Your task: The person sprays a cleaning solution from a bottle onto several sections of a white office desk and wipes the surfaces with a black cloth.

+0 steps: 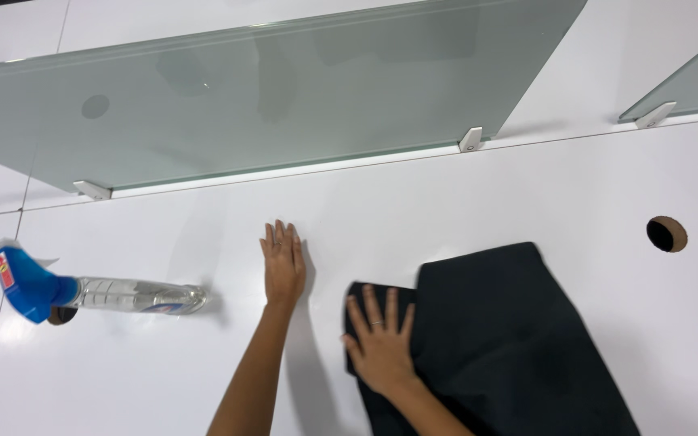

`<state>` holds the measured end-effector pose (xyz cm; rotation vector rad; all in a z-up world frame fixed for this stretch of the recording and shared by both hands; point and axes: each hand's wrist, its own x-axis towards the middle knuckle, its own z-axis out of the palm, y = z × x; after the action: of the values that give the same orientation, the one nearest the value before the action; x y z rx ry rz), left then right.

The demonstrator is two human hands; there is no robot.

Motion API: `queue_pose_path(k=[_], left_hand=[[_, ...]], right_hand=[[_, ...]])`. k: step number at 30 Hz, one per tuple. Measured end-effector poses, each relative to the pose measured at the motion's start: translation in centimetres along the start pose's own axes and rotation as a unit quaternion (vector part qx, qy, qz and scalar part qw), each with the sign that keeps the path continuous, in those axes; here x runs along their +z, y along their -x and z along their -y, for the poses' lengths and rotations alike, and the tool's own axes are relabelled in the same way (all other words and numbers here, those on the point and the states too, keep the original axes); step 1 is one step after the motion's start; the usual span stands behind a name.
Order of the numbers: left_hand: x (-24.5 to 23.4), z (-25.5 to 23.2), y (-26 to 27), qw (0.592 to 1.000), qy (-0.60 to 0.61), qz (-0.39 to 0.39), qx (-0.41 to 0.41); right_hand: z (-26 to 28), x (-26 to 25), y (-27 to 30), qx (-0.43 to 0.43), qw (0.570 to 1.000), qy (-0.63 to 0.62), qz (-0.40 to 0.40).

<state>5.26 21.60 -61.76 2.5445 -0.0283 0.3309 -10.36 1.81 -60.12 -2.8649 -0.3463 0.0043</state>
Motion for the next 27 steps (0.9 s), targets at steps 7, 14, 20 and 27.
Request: queue_pose_path(k=[7, 14, 20, 27], left_hand=[[-0.7, -5.5, 11.4, 0.995, 0.071, -0.03, -0.056], [-3.3, -8.0, 21.8, 0.988, 0.038, -0.02, -0.149], [-3.4, -8.3, 25.6, 0.989, -0.02, 0.017, -0.146], [-2.9, -8.6, 26.3, 0.988, -0.061, 0.005, -0.141]], right_hand=[[-1.1, -2.1, 1.8, -0.114, 0.989, -0.093, 0.013], [-8.5, -6.1, 4.7, -0.065, 0.986, -0.13, 0.079], [-18.0, -8.0, 7.9, 0.044, 0.984, -0.123, 0.119], [-28.6, -8.9, 10.7, 0.084, 0.996, -0.024, 0.033]])
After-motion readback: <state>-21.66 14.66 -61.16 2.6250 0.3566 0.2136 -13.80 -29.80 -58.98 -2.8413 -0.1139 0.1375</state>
